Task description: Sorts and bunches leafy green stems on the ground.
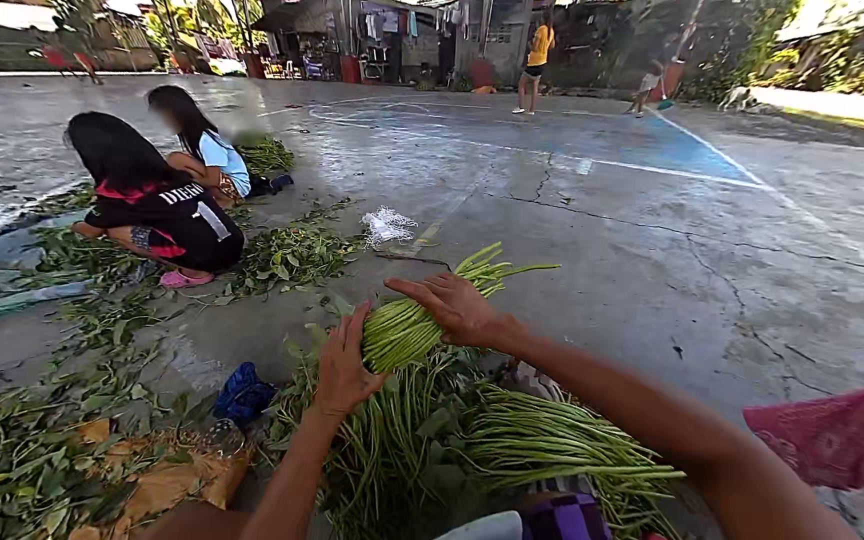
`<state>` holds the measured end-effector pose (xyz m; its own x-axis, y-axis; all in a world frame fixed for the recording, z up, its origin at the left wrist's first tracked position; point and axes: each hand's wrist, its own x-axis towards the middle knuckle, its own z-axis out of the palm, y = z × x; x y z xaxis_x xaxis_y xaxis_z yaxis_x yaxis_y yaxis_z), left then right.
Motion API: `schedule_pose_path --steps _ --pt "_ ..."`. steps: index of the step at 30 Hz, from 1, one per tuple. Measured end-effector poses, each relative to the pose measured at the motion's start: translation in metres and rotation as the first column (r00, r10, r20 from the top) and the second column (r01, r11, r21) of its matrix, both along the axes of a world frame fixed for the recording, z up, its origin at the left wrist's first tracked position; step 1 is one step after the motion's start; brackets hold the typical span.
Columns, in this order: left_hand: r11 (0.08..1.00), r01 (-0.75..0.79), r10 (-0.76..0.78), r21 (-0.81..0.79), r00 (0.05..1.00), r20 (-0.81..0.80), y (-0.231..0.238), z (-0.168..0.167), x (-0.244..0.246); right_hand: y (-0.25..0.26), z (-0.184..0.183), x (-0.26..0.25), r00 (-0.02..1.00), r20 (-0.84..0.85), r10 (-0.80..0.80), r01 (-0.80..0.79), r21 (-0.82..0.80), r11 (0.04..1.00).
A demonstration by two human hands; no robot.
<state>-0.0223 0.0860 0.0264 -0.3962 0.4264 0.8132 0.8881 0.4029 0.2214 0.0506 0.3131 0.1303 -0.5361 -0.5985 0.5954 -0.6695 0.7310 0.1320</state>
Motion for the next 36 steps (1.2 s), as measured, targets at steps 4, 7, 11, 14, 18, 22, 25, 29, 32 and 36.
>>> schedule_pose_path --steps 4,7,11,14,18,22,25,29,32,36 --pt "0.974 0.146 -0.187 -0.173 0.95 -0.249 0.068 0.011 -0.011 0.067 -0.045 0.044 0.944 -0.185 -0.273 0.281 0.016 0.96" --pt "0.888 0.261 -0.333 -0.378 0.933 -0.138 0.116 -0.005 0.01 0.103 -0.094 0.091 0.87 -0.108 -0.481 0.482 -0.015 0.876" --pt "0.543 0.548 -0.215 -0.636 0.823 0.526 0.143 -0.012 0.057 0.113 -0.132 0.151 0.624 0.452 -0.638 0.697 0.047 0.715" --pt "0.483 0.638 -0.148 -0.599 0.734 0.663 0.145 -0.018 0.056 0.111 -0.127 0.159 0.414 0.698 -0.584 0.758 0.092 0.646" --pt "0.493 0.725 -0.093 -0.482 0.594 0.799 0.121 -0.023 0.03 0.112 -0.113 0.16 0.378 0.744 -0.551 0.723 0.135 0.678" --pt "0.529 0.756 0.003 -0.385 0.452 0.892 0.094 0.019 0.013 0.108 -0.104 0.16 0.335 0.761 -0.556 0.697 0.197 0.689" --pt "0.637 0.71 -0.162 -0.3 0.503 0.849 0.101 0.059 0.04 0.103 -0.097 0.153 0.32 0.752 -0.577 0.694 0.228 0.683" --pt "0.745 0.61 -0.262 -0.271 0.64 0.722 0.159 0.01 0.082 0.102 -0.089 0.146 0.315 0.722 -0.616 0.653 0.307 0.693" --pt "0.791 0.536 -0.219 -0.296 0.699 0.681 0.168 -0.039 0.077 0.107 -0.09 0.152 0.343 0.724 -0.598 0.629 0.296 0.719" --pt "0.787 0.571 -0.177 -0.234 0.572 0.801 0.152 -0.058 0.066 0.113 -0.096 0.162 0.327 0.751 -0.574 0.635 0.276 0.722"
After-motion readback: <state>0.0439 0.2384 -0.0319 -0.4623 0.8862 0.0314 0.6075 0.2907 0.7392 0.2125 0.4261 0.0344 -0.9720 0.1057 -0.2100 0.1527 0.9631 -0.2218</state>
